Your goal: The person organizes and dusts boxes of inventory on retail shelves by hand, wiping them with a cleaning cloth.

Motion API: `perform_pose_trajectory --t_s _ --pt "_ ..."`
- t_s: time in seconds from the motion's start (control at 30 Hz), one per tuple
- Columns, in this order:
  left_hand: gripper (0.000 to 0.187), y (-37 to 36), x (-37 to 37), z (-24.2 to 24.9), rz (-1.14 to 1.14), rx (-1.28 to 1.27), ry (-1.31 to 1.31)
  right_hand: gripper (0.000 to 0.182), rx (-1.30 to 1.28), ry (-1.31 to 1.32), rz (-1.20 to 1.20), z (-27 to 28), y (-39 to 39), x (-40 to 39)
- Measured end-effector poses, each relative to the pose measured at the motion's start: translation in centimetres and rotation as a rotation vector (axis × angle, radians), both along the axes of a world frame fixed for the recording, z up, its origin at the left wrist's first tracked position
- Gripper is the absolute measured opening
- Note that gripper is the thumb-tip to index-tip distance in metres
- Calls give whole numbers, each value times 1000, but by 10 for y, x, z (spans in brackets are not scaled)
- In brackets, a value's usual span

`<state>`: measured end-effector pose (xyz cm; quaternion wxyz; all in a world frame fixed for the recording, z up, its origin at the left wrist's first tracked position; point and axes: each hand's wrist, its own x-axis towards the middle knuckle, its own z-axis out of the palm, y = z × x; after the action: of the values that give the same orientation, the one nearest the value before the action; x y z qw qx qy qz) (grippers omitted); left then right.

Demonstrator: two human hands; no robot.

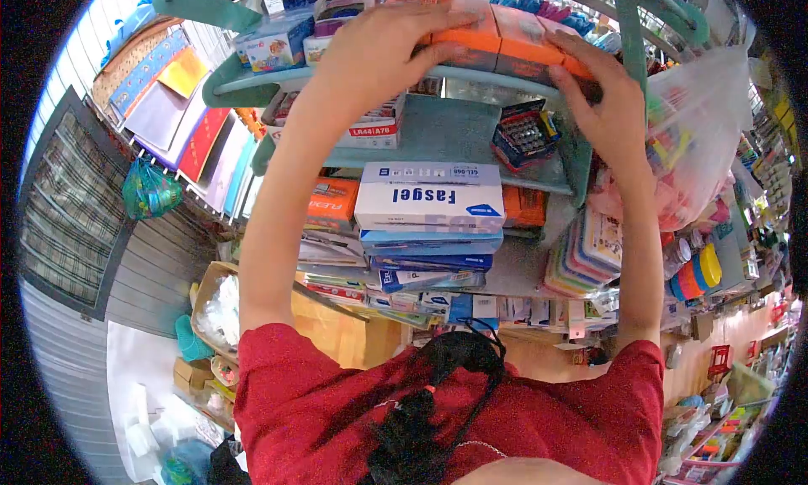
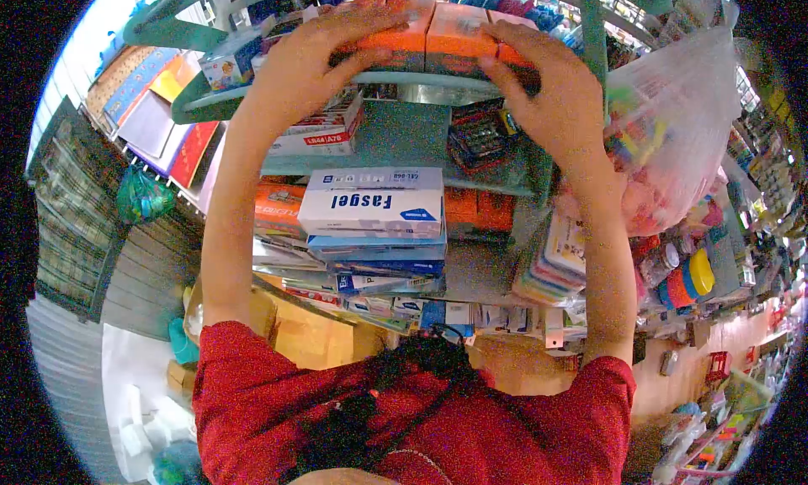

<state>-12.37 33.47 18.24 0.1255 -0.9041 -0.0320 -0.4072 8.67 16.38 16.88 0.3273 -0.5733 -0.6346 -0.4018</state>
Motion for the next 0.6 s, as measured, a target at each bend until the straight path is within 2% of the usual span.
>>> perform_pose_trajectory --t_s 0.1,0.2,0.23,0.3,0.4,0.47,0.5,0.53,0.6 --pt "38 -13 -2 11 166 -285 173 35 -180 239 -20 8 -3 0" --pt "38 -15 -1 16 212 -303 225 36 -125 183 20 4 1 6" --pt "45 -34 -4 29 201 -464 232 31 -195 310 -21 5 -2 -2" --pt "40 -27 -5 18 102 -359 157 42 -246 179 58 12 -16 -17" --pt "42 -14 -7 6 -27 -243 84 47 -227 159 75 16 -23 -22" --pt "46 -9 -14 -2 -151 -145 -44 44 72 -60 73 5 -11 -21" --pt "49 -4 -18 -7 -249 -80 -124 48 96 -5 91 -4 -23 -25" --pt "51 -7 -34 -9 -190 -82 -137 53 122 50 111 -8 -37 -43" --pt "48 -31 -77 -22 -116 -156 -184 40 68 134 172 -27 -61 -40"
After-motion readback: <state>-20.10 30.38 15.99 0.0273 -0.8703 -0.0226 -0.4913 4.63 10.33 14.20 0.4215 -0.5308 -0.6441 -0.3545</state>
